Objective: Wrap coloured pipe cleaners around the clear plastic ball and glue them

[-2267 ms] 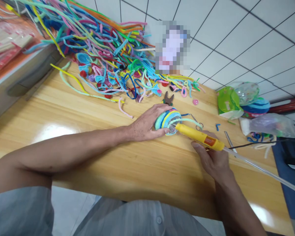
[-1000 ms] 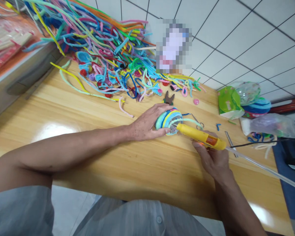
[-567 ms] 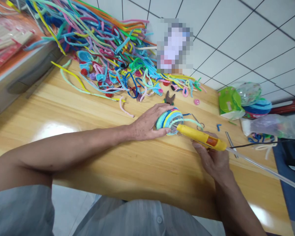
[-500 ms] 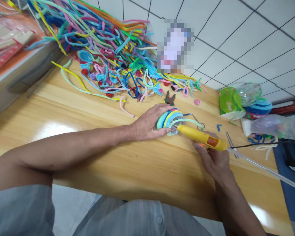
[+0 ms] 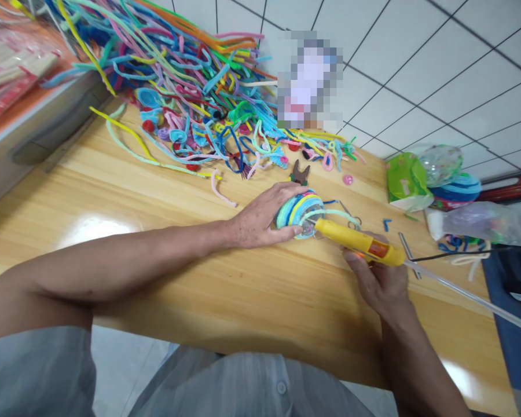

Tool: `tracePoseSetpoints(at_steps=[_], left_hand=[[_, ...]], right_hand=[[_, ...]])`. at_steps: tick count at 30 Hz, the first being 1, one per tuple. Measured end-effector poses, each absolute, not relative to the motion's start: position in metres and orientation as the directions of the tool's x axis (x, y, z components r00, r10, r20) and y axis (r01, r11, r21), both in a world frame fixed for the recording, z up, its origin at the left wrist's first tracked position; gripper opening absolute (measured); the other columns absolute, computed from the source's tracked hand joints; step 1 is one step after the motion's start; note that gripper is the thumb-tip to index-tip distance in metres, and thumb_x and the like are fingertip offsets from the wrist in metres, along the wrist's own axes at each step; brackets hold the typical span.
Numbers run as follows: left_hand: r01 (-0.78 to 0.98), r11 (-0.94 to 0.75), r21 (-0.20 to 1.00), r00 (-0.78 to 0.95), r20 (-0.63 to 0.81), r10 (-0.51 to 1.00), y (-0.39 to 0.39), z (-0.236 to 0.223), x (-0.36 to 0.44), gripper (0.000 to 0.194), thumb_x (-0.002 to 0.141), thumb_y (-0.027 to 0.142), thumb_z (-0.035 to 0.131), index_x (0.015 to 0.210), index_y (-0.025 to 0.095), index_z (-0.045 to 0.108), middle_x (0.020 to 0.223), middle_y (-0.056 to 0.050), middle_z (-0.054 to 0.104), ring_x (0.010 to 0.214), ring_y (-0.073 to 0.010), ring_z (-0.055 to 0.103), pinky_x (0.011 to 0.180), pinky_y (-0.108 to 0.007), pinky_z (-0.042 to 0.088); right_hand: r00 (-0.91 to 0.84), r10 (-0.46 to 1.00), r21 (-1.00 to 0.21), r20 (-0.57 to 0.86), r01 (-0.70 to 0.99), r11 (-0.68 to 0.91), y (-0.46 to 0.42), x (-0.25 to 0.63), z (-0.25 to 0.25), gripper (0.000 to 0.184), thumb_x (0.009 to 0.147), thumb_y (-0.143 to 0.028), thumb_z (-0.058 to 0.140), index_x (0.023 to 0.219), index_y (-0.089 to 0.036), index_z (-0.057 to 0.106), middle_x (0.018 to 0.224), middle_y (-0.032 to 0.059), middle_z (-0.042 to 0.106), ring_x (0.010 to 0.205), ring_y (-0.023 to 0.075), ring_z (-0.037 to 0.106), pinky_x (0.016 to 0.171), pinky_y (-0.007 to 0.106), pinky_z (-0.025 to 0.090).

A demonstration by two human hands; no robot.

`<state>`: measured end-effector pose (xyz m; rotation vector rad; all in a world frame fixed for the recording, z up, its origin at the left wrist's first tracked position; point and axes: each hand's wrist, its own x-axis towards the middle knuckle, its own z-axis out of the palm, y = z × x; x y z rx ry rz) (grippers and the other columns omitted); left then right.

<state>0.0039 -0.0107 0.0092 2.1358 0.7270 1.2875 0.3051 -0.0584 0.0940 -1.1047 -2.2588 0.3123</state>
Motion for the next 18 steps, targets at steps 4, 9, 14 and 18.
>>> tracePoseSetpoints(at_steps=[4,9,14,18], left_hand=[[0.161,-0.711,0.684,0.395,0.616,0.681,-0.011,0.01,0.004,0.076,0.103,0.05,0.073,0.167,0.022,0.042,0.163,-0.022,0.059,0.157,-0.0387,0.055,0.132,-0.063,0.047],[0.157,-0.694,0.702,0.401,0.597,0.695,-0.012,0.011,0.003,0.073,0.105,0.052,0.07,0.167,0.024,0.043,0.164,-0.021,0.058,0.159,-0.0377,0.053,0.133,-0.062,0.047],[0.155,-0.676,0.72,0.395,0.582,0.711,-0.012,0.013,0.002,0.071,0.105,0.054,0.069,0.165,0.024,0.047,0.162,-0.019,0.06,0.157,-0.0369,0.055,0.133,-0.061,0.047],[0.135,-0.657,0.742,0.394,0.568,0.723,-0.013,0.015,0.001,0.069,0.106,0.052,0.069,0.165,0.024,0.047,0.162,-0.02,0.059,0.156,-0.0373,0.054,0.133,-0.06,0.046]], right_hand=[[-0.47,0.782,-0.464,0.41,0.631,0.622,-0.059,0.305,0.094,0.005,0.106,-0.028,0.069,0.107,-0.027,0.073,0.098,0.0031,0.078,0.076,0.0207,0.074,0.067,0.033,0.06],[-0.442,0.802,-0.468,0.402,0.654,0.595,-0.06,0.305,0.091,0.011,0.106,-0.034,0.069,0.103,-0.026,0.076,0.099,0.0051,0.079,0.079,0.0226,0.075,0.069,0.035,0.062],[-0.418,0.822,-0.501,0.388,0.653,0.568,-0.059,0.309,0.092,0.017,0.106,-0.04,0.07,0.1,-0.026,0.078,0.098,0.0056,0.081,0.082,0.024,0.077,0.07,0.036,0.065],[-0.364,0.874,-0.66,0.321,0.576,0.482,-0.057,0.323,0.104,0.017,0.103,-0.044,0.077,0.101,-0.027,0.08,0.089,0.0032,0.081,0.077,0.0238,0.076,0.066,0.036,0.062]])
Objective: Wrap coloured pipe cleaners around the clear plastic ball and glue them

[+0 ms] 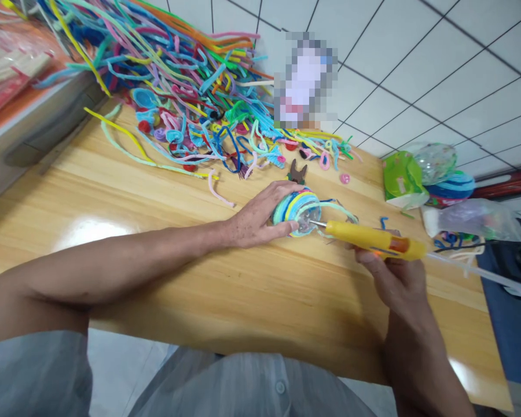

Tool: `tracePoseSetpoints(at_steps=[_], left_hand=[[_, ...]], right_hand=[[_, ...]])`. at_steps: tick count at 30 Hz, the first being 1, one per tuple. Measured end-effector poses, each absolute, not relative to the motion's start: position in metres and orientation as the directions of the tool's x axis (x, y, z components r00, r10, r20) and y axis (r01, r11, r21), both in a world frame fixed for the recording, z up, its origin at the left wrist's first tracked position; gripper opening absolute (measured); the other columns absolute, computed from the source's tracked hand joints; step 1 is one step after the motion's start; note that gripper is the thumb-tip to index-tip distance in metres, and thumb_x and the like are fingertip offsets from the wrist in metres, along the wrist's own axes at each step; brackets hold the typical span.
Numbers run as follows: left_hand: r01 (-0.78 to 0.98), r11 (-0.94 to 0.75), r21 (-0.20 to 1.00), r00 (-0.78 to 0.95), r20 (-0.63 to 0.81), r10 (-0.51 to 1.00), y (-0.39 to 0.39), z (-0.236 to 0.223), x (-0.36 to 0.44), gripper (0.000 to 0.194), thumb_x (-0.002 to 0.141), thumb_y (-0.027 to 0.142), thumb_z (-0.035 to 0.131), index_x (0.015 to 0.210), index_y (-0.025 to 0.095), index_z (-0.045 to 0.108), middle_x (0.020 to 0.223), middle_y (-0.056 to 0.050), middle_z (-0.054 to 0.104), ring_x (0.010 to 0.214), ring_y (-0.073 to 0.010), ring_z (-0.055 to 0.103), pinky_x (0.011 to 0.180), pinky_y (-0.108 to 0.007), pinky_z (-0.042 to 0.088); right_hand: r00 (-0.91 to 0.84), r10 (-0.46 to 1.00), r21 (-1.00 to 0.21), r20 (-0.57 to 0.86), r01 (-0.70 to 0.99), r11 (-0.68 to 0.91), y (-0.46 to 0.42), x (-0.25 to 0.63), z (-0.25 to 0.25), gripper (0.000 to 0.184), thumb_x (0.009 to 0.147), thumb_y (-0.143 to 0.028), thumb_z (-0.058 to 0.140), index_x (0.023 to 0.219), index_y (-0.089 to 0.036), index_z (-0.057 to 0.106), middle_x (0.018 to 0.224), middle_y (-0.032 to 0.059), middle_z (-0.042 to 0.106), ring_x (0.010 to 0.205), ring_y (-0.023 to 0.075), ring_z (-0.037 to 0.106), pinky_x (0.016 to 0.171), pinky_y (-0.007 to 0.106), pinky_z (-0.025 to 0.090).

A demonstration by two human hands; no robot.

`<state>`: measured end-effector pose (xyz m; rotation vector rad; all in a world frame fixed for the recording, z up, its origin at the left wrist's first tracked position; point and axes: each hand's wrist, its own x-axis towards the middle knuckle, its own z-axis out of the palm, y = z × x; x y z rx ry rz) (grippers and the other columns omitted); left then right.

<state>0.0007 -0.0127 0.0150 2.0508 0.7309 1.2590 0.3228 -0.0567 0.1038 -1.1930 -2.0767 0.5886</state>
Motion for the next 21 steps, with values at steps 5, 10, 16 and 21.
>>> tracePoseSetpoints(at_steps=[5,10,16,21], left_hand=[[0.165,-0.63,0.759,0.407,0.529,0.744,-0.016,0.018,-0.002,0.068,0.107,0.05,0.068,0.165,0.023,0.046,0.163,-0.019,0.057,0.155,-0.0366,0.055,0.133,-0.059,0.046],[0.195,-0.643,0.74,0.392,0.542,0.743,-0.017,0.017,-0.002,0.066,0.108,0.047,0.068,0.165,0.023,0.044,0.162,-0.018,0.058,0.152,-0.0331,0.057,0.132,-0.054,0.049],[0.234,-0.643,0.729,0.398,0.532,0.747,-0.017,0.017,-0.002,0.067,0.108,0.043,0.068,0.167,0.022,0.041,0.164,-0.019,0.056,0.155,-0.0354,0.055,0.133,-0.059,0.048],[0.232,-0.652,0.722,0.397,0.541,0.741,-0.017,0.019,-0.001,0.065,0.109,0.042,0.067,0.166,0.024,0.042,0.163,-0.018,0.056,0.154,-0.0342,0.056,0.132,-0.056,0.05]], right_hand=[[-0.054,0.91,-0.785,0.41,0.488,0.382,-0.03,0.359,0.121,0.025,0.098,-0.052,0.077,0.1,-0.028,0.081,0.093,0.0043,0.08,0.067,0.0211,0.067,0.056,0.034,0.051],[0.22,0.936,-0.721,0.275,0.691,0.049,0.023,0.409,0.101,0.046,0.09,-0.07,0.068,0.095,-0.025,0.071,0.085,0.0042,0.075,0.063,0.0191,0.061,0.061,0.035,0.051],[0.288,0.935,-0.63,0.205,0.771,-0.099,0.045,0.439,0.055,0.05,0.081,-0.07,0.071,0.089,-0.021,0.072,0.08,0.0065,0.075,0.069,0.0225,0.064,0.07,0.04,0.054],[0.313,0.921,-0.619,0.233,0.778,-0.108,0.055,0.441,0.03,0.048,0.089,-0.066,0.062,0.104,-0.022,0.073,0.103,0.0111,0.08,0.093,0.0284,0.072,0.087,0.045,0.058]])
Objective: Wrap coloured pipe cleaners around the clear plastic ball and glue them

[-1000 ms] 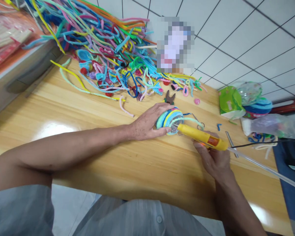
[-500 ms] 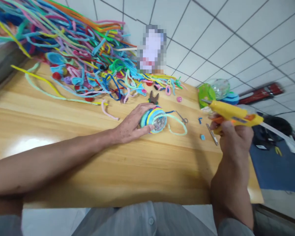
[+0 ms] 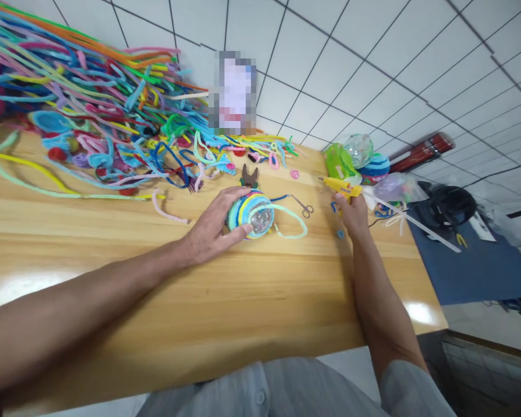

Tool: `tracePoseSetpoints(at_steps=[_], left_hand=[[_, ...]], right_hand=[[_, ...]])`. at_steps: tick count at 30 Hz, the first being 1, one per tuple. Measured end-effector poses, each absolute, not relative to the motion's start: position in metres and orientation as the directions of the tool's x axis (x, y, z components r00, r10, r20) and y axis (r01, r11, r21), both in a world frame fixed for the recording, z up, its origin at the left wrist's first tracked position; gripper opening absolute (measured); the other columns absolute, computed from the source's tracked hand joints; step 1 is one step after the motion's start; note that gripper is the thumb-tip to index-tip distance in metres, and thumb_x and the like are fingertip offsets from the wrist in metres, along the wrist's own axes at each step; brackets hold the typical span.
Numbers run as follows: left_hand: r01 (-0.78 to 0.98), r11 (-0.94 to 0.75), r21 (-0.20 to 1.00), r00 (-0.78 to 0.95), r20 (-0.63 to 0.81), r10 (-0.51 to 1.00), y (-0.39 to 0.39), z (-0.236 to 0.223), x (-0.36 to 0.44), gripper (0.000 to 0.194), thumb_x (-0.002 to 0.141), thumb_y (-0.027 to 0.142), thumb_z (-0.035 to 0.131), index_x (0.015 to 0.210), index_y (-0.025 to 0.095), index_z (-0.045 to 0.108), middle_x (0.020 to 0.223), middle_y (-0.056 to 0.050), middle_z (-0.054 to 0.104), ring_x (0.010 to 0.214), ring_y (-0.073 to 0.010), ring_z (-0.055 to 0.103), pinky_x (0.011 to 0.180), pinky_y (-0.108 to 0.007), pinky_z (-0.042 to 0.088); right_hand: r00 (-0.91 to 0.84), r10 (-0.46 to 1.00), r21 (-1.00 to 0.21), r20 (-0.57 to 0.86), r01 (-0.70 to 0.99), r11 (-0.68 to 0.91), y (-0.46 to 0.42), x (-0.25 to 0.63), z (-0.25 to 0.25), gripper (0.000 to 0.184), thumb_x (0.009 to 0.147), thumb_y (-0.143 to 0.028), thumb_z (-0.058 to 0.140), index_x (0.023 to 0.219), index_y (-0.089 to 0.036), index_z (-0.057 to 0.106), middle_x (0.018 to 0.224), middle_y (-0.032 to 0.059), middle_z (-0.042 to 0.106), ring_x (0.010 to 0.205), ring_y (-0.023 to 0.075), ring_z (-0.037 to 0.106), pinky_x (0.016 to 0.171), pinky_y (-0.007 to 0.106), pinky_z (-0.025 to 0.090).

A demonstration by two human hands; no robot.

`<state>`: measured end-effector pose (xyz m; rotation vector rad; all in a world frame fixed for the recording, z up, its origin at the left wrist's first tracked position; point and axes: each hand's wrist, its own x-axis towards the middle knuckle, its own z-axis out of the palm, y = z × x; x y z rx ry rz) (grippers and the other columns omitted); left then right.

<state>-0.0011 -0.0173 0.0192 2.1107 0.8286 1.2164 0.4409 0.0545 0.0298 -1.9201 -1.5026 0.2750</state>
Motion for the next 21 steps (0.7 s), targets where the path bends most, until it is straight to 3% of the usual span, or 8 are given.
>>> tracePoseSetpoints(at_steps=[4,8,13,21], left_hand=[[0.246,-0.642,0.726,0.402,0.526,0.749,-0.017,0.02,-0.001,0.065,0.109,0.043,0.066,0.167,0.025,0.042,0.164,-0.018,0.056,0.154,-0.0346,0.056,0.132,-0.057,0.049],[0.245,-0.659,0.711,0.403,0.543,0.737,-0.017,0.02,-0.001,0.065,0.109,0.042,0.067,0.166,0.024,0.042,0.163,-0.017,0.057,0.154,-0.0333,0.057,0.132,-0.055,0.05],[0.257,-0.645,0.719,0.414,0.521,0.746,-0.017,0.021,-0.002,0.065,0.11,0.042,0.066,0.166,0.024,0.04,0.164,-0.018,0.055,0.155,-0.0332,0.056,0.133,-0.055,0.049],[0.27,-0.622,0.735,0.421,0.49,0.763,-0.018,0.021,-0.004,0.067,0.109,0.042,0.067,0.168,0.025,0.04,0.166,-0.017,0.054,0.156,-0.0346,0.055,0.134,-0.057,0.048]], right_hand=[[0.322,0.914,-0.605,0.245,0.788,-0.115,0.066,0.442,0.019,0.042,0.087,-0.061,0.066,0.104,-0.023,0.072,0.11,0.0129,0.08,0.104,0.0328,0.07,0.099,0.051,0.056],[0.328,0.908,-0.591,0.262,0.798,-0.118,0.063,0.448,0.02,0.036,0.083,-0.053,0.07,0.104,-0.023,0.069,0.103,0.0095,0.077,0.098,0.0293,0.068,0.092,0.046,0.057],[0.299,0.913,-0.565,0.277,0.82,-0.097,0.059,0.455,0.026,0.022,0.082,-0.045,0.069,0.088,-0.024,0.063,0.088,0.0047,0.069,0.081,0.0227,0.062,0.081,0.04,0.055],[0.211,0.93,-0.516,0.302,0.856,-0.026,0.074,0.466,0.032,0.023,0.083,-0.042,0.07,0.096,-0.023,0.069,0.099,0.0084,0.075,0.091,0.0257,0.062,0.09,0.043,0.054]])
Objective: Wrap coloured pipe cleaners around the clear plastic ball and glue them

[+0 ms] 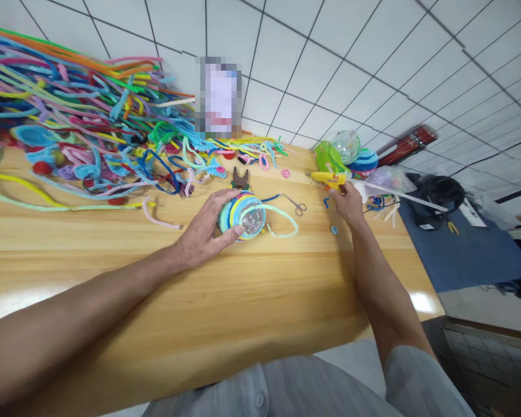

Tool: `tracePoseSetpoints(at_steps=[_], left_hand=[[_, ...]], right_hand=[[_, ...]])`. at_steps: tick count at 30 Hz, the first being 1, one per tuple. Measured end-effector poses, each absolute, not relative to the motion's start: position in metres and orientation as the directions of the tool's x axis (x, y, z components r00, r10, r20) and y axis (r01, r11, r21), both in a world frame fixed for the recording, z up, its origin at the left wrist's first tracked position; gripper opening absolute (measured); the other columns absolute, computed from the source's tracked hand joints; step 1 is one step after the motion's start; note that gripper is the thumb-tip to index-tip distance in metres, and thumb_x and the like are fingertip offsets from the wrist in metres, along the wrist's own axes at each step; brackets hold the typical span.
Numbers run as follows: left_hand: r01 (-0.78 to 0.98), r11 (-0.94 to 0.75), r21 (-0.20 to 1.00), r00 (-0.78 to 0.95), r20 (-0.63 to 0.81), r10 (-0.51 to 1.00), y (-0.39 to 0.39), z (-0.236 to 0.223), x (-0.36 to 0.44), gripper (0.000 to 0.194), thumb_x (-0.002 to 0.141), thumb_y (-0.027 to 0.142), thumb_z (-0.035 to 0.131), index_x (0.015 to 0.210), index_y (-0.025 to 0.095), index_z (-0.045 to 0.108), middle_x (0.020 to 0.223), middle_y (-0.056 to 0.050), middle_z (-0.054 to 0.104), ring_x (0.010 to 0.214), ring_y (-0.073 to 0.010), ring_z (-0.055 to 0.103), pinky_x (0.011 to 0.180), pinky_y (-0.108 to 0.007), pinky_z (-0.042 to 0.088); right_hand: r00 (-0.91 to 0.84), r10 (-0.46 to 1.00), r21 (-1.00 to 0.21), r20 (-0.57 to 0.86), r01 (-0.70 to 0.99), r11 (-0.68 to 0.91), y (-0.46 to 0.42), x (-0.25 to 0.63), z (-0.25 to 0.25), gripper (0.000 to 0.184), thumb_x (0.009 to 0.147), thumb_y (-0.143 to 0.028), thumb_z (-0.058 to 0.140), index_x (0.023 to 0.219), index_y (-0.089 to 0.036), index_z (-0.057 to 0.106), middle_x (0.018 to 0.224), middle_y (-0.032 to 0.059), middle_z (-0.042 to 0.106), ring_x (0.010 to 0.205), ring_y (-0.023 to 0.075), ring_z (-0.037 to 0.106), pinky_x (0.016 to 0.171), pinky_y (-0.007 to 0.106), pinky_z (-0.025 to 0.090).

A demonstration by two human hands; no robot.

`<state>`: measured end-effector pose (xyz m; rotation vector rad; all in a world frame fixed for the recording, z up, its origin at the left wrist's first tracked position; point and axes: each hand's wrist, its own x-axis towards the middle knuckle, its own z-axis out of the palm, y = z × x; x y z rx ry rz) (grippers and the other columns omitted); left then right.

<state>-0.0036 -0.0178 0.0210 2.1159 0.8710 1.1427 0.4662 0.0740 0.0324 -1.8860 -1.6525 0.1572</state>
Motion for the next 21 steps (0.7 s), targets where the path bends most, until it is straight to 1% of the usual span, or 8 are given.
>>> tracePoseSetpoints(at_steps=[5,8,11,15,21], left_hand=[[0.262,-0.62,0.739,0.424,0.489,0.762,-0.018,0.02,-0.003,0.067,0.11,0.042,0.065,0.169,0.026,0.039,0.168,-0.017,0.053,0.158,-0.0346,0.053,0.135,-0.057,0.046],[0.256,-0.62,0.742,0.421,0.492,0.762,-0.018,0.02,-0.004,0.067,0.109,0.041,0.067,0.169,0.028,0.04,0.168,-0.016,0.053,0.158,-0.0347,0.053,0.135,-0.057,0.046],[0.256,-0.616,0.745,0.417,0.49,0.766,-0.018,0.02,-0.004,0.067,0.108,0.042,0.068,0.168,0.029,0.041,0.168,-0.015,0.054,0.158,-0.0344,0.053,0.135,-0.056,0.046],[0.261,-0.613,0.746,0.412,0.488,0.769,-0.018,0.021,-0.004,0.066,0.109,0.043,0.067,0.167,0.029,0.041,0.167,-0.014,0.055,0.157,-0.0341,0.054,0.135,-0.055,0.047],[0.261,-0.615,0.744,0.429,0.481,0.764,-0.018,0.024,-0.003,0.066,0.109,0.043,0.066,0.167,0.027,0.041,0.168,-0.016,0.053,0.157,-0.0352,0.054,0.135,-0.057,0.046]], right_hand=[[0.191,0.933,-0.49,0.306,0.871,-0.018,0.077,0.481,0.031,0.03,0.084,-0.044,0.069,0.104,-0.022,0.074,0.101,0.0091,0.077,0.09,0.0262,0.062,0.089,0.044,0.054],[0.204,0.926,-0.486,0.318,0.873,-0.025,0.081,0.489,0.029,0.035,0.083,-0.044,0.068,0.108,-0.021,0.077,0.103,0.0101,0.079,0.089,0.0261,0.063,0.089,0.044,0.054],[0.221,0.917,-0.494,0.332,0.869,-0.031,0.086,0.492,0.028,0.036,0.082,-0.045,0.07,0.109,-0.021,0.078,0.105,0.0104,0.081,0.091,0.0276,0.066,0.091,0.045,0.055],[0.242,0.909,-0.522,0.34,0.852,-0.032,0.087,0.489,0.025,0.041,0.082,-0.046,0.072,0.116,-0.022,0.077,0.111,0.0107,0.083,0.097,0.0294,0.071,0.094,0.047,0.058],[0.286,0.895,-0.544,0.342,0.837,-0.06,0.078,0.485,0.029,0.035,0.085,-0.049,0.073,0.11,-0.024,0.073,0.118,0.013,0.082,0.105,0.0325,0.075,0.102,0.054,0.059]])
